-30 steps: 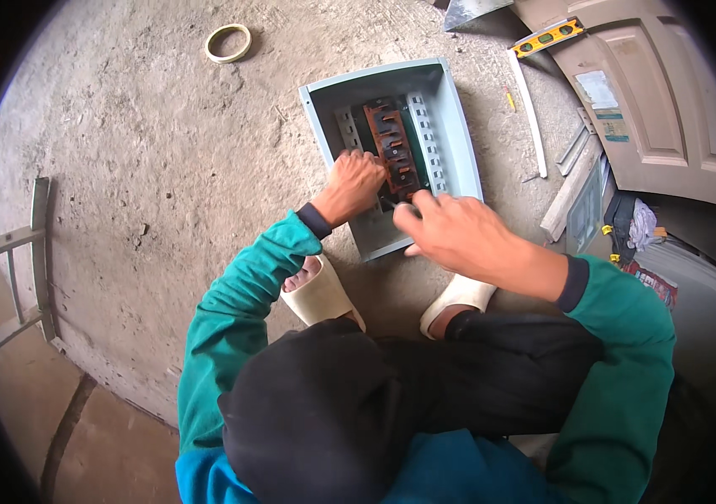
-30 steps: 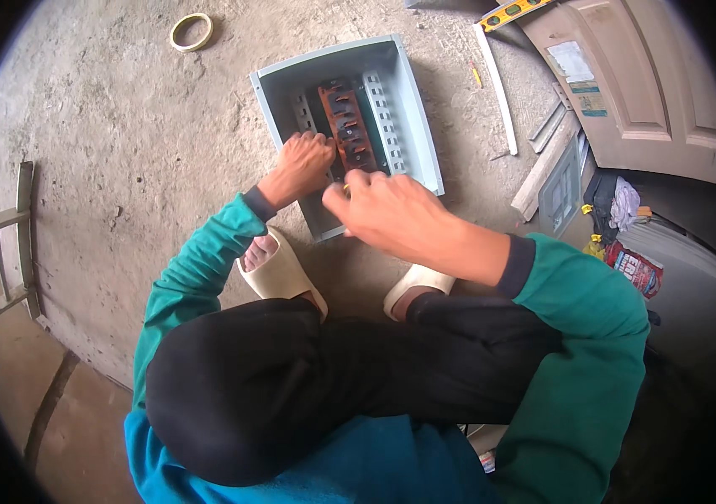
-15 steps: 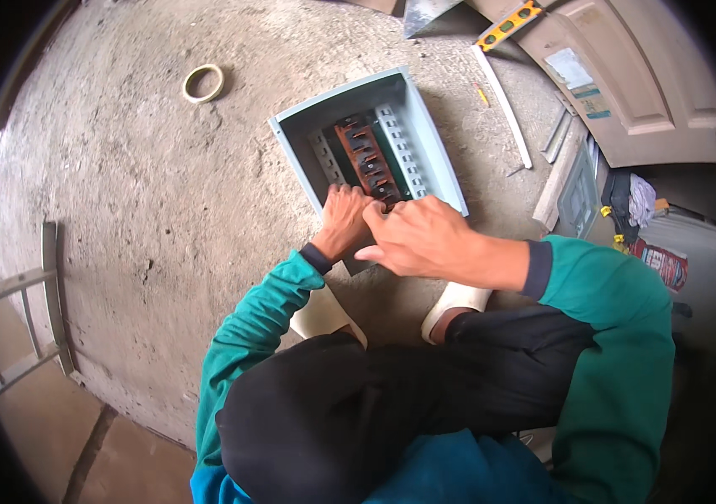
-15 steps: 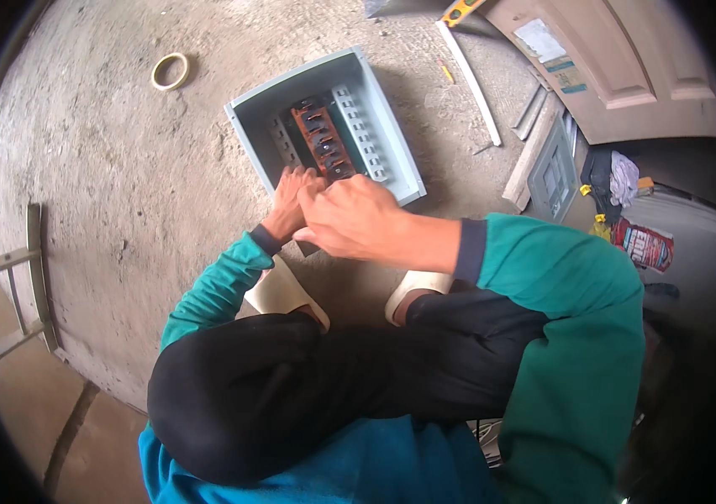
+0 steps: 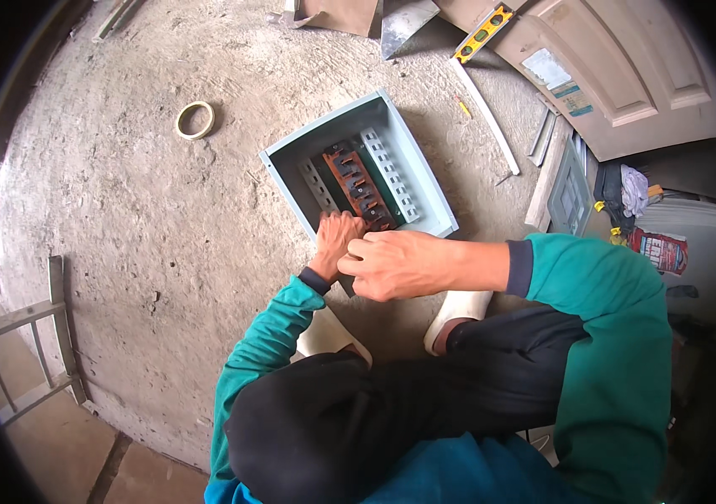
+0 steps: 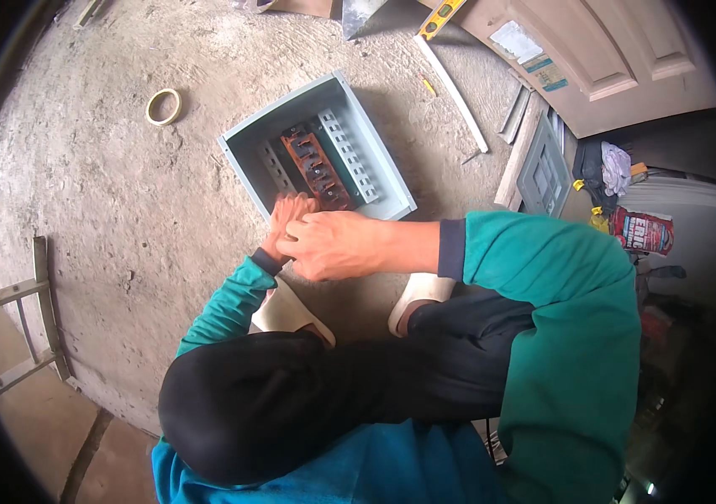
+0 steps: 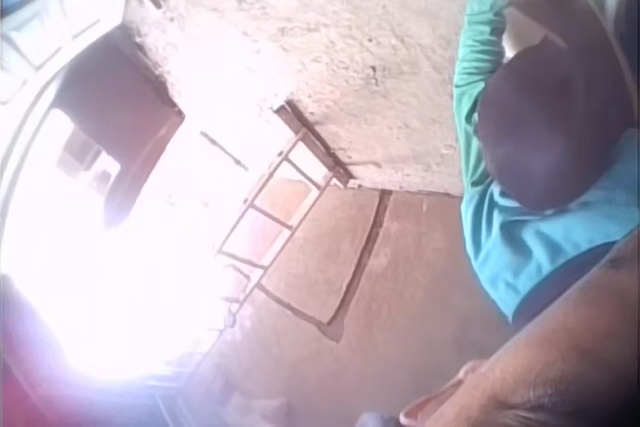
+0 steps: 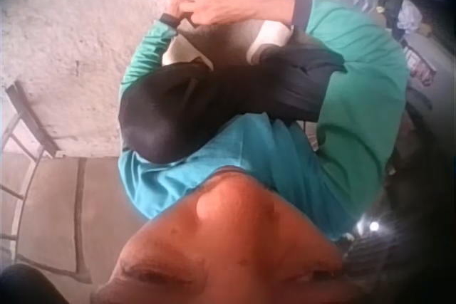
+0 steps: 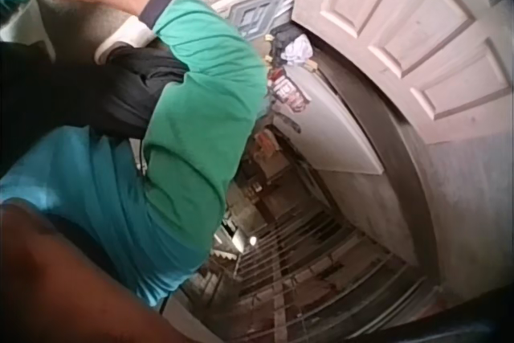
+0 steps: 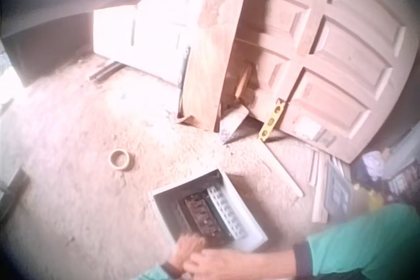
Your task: The person disassembles an electrical panel box by unscrewing and removing its front cover with a screwdriver, then loosening the screws holding the interior components inside the box.
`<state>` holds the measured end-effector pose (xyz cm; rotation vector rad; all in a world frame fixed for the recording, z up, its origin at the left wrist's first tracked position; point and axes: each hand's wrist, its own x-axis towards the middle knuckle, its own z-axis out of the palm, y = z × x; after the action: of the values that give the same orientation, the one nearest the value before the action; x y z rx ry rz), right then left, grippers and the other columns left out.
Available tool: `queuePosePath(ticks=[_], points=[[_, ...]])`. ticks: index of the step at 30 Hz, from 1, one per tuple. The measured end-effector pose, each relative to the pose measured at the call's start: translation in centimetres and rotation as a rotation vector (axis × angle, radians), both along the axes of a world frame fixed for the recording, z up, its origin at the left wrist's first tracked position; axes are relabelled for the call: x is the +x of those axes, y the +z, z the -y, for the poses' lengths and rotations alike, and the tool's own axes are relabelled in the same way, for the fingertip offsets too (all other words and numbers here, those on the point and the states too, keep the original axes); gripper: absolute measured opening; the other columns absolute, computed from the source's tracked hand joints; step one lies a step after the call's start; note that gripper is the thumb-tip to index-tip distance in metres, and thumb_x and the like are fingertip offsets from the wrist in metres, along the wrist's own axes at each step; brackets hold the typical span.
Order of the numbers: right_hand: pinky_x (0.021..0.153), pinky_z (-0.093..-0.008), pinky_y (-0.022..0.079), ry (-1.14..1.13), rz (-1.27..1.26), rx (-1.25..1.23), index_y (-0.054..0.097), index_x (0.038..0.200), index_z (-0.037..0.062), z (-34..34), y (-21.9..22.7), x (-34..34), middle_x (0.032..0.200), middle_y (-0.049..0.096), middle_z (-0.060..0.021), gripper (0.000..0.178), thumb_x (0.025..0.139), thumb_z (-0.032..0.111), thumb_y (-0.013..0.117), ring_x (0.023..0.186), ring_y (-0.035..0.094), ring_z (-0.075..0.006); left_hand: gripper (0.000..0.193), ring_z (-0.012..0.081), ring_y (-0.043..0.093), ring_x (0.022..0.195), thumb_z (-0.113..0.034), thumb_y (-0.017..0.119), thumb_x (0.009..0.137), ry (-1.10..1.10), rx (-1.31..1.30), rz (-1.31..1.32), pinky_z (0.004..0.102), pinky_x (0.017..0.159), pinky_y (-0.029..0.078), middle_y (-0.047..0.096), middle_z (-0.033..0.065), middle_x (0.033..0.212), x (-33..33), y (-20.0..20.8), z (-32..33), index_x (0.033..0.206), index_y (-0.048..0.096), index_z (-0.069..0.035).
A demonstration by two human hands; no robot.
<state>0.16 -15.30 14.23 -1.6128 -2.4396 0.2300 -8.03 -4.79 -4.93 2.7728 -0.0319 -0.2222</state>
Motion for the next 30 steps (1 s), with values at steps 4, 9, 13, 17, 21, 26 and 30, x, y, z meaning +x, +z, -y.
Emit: queuePosePath(ticks=[4, 9, 13, 17, 21, 26, 30], points=[[0.054, -0.0295, 0.051, -0.338, 0.243, -0.226, 0.055, 0.07, 0.0029, -0.4, 0.5, -1.0, 0.081, 0.061, -0.0134, 0.021, 0.075, 0.022, 0.061, 0.065, 0.063, -0.0213, 0.019, 0.0268, 0.062, 0.075, -0.028, 0.058, 0.079, 0.047, -0.095, 0.244, 0.043, 0.071, 0.046, 0.062, 0.0096, 0.073, -1.0, -0.8, -0.6, 0.068, 0.062, -0.012], [0.051, -0.03, 0.051, -0.234, 0.139, -0.264, 0.053, 0.071, 0.0054, -0.1, 0.3, 0.2, 0.076, 0.057, -0.0122, 0.016, 0.076, 0.019, 0.06, 0.063, 0.062, -0.0199, 0.018, 0.0278, 0.062, 0.077, -0.028, 0.061, 0.077, 0.018, -0.06, 0.081, 0.044, 0.074, 0.045, 0.062, 0.0098, 0.075, -0.5, -0.4, -0.4, 0.071, 0.063, -0.012], [0.057, -0.0295, 0.041, -0.105, 0.056, -0.001, 0.051, 0.073, 0.0102, 0.6, 0.8, 1.3, 0.077, 0.05, -0.0051, 0.014, 0.077, 0.02, 0.06, 0.068, 0.054, -0.0178, 0.019, 0.0278, 0.059, 0.085, -0.03, 0.061, 0.078, 0.009, -0.144, 0.172, 0.0473, 0.082, 0.042, 0.06, 0.0096, 0.083, -0.8, 0.6, 0.1, 0.082, 0.062, -0.012], [0.059, -0.0294, 0.04, -0.319, 0.115, -0.36, 0.052, 0.079, 0.01, -1.1, 1.9, 0.1, 0.078, 0.05, -0.0049, 0.014, 0.078, 0.021, 0.06, 0.069, 0.053, -0.0175, 0.018, 0.0276, 0.059, 0.084, -0.03, 0.062, 0.076, -0.007, -0.047, 0.071, 0.0454, 0.078, 0.042, 0.06, 0.0099, 0.082, -1.2, -0.4, -0.8, 0.08, 0.062, -0.013], [0.052, -0.0324, 0.045, -0.197, 0.125, -0.152, 0.052, 0.081, 0.0064, -0.3, 0.9, 1.2, 0.071, 0.053, -0.0078, 0.02, 0.079, 0.024, 0.061, 0.061, 0.058, -0.0205, 0.017, 0.0275, 0.059, 0.083, -0.029, 0.062, 0.075, 0.003, -0.077, 0.024, 0.0438, 0.076, 0.042, 0.06, 0.0099, 0.08, -0.4, 0.3, -0.3, 0.079, 0.062, -0.013], [0.052, -0.0336, 0.047, -0.208, 0.133, 0.063, 0.05, 0.079, 0.0061, -0.2, 0.7, 0.0, 0.068, 0.053, -0.0082, 0.019, 0.079, 0.022, 0.06, 0.061, 0.059, -0.0211, 0.015, 0.027, 0.06, 0.082, -0.027, 0.062, 0.075, 0.046, -0.143, 0.214, 0.0425, 0.076, 0.042, 0.062, 0.0104, 0.079, -1.2, 1.5, -0.6, 0.077, 0.065, -0.012], [0.052, -0.0337, 0.044, -0.305, 0.178, -0.25, 0.05, 0.083, 0.0079, -0.4, 0.9, 0.8, 0.069, 0.052, -0.0067, 0.017, 0.08, 0.022, 0.06, 0.063, 0.058, -0.0199, 0.014, 0.0267, 0.06, 0.082, -0.027, 0.063, 0.074, 0.014, -0.087, -0.044, 0.0426, 0.077, 0.042, 0.06, 0.0102, 0.08, -0.2, 0.9, -0.4, 0.079, 0.064, -0.013]])
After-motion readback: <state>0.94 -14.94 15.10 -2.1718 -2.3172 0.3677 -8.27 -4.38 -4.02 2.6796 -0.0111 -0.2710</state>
